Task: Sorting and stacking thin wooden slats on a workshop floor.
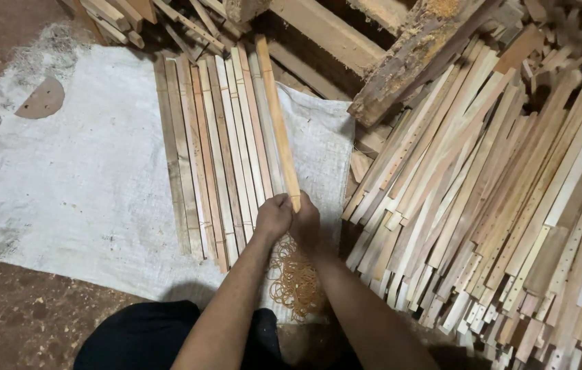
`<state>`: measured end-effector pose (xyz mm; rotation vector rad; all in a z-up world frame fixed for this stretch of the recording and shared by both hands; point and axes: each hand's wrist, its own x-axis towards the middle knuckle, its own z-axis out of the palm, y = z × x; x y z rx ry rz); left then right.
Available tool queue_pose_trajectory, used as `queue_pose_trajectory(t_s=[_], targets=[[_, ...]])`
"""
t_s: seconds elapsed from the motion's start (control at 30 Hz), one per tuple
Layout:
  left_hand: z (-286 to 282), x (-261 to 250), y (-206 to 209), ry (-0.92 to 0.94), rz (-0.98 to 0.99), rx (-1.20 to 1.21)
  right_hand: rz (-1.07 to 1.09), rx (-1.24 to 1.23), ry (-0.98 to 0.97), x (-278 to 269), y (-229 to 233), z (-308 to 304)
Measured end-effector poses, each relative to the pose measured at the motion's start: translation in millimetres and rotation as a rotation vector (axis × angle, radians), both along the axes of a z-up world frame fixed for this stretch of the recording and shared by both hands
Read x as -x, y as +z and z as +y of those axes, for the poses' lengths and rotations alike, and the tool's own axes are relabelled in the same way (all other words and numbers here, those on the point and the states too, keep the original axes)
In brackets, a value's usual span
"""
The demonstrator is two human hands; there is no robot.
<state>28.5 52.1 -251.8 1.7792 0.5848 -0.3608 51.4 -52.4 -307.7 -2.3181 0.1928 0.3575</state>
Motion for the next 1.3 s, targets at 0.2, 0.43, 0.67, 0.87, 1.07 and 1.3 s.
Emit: queue_pose_trajectory(t_s=[0.2,0.43,0.67,0.87,1.07,1.3], targets=[[8,4,57,-0.015,0.035,0.063,0.048,0.021,0.097,-31,-3,9],[6,-2,9,-0.047,0.012,0.034,0.19,0.177,0.233,-59,-66,-3],[1,2,47,-0.006,0.024,-0.012,0.042,0.14,0.271,-54,-49,-7],[-3,3,11,-0.013,0.075,-0.028,0.056,0.118,0.203,-54,-56,-17],[-4,5,24,0.015,0.083,-0.035,0.015,0.011,0.367,-55,-85,-18],[-8,0,16,0.014,0.086,-0.036,-0.026,0.05,0.398,-51,-87,-17]])
